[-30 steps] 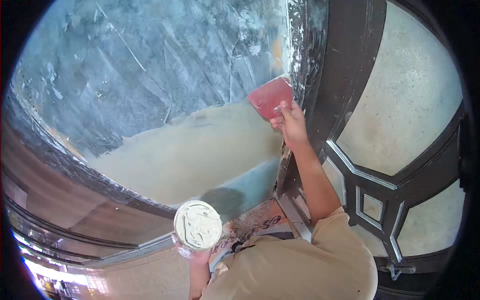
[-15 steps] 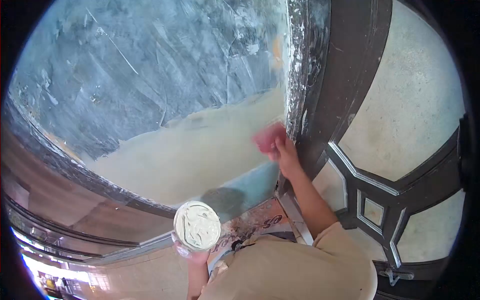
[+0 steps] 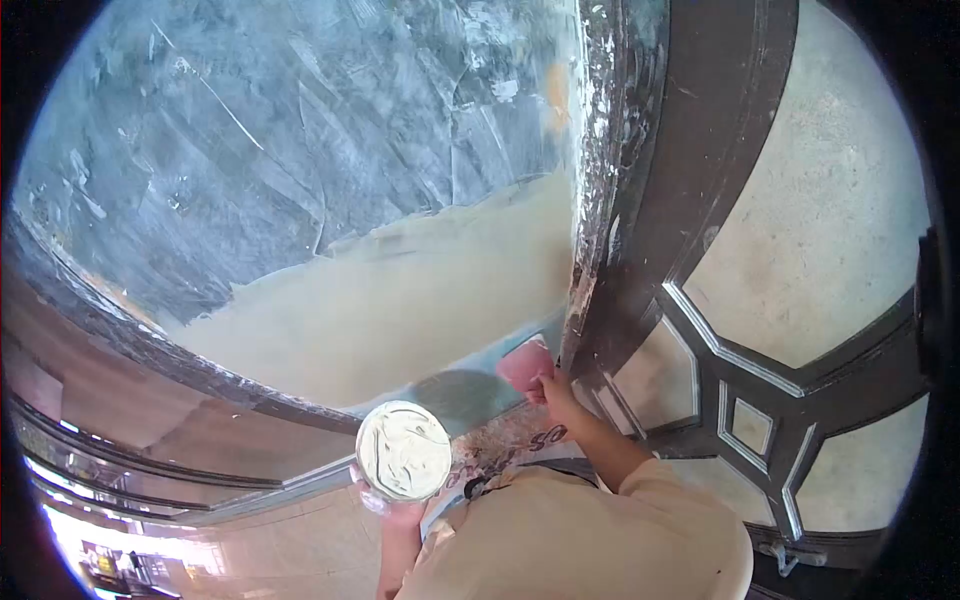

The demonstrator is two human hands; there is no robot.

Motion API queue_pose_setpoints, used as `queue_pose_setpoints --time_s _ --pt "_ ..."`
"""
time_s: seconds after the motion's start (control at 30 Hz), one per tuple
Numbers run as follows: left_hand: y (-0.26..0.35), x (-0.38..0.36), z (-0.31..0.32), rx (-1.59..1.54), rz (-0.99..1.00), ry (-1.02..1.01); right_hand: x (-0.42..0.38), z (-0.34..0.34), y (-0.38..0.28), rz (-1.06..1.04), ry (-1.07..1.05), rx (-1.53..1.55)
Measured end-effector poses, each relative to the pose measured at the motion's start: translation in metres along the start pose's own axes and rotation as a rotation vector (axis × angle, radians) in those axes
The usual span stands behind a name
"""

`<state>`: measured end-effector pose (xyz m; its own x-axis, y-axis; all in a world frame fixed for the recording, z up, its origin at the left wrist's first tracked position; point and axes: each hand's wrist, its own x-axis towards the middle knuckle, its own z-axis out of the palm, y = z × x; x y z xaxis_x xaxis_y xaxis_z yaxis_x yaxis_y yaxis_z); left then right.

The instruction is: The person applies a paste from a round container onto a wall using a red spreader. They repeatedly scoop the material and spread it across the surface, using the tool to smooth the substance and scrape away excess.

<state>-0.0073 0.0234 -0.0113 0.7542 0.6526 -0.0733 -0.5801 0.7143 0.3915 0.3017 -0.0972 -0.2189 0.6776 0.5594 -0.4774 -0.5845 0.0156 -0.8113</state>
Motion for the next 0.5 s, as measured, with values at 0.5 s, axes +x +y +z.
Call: queue_pose_setpoints --time_s 0.5 --pt "-0.008 0.008 0.024 0.156 0.013 -0.268 -0.013 0.057 -0.168 -0.477 0.047 0.012"
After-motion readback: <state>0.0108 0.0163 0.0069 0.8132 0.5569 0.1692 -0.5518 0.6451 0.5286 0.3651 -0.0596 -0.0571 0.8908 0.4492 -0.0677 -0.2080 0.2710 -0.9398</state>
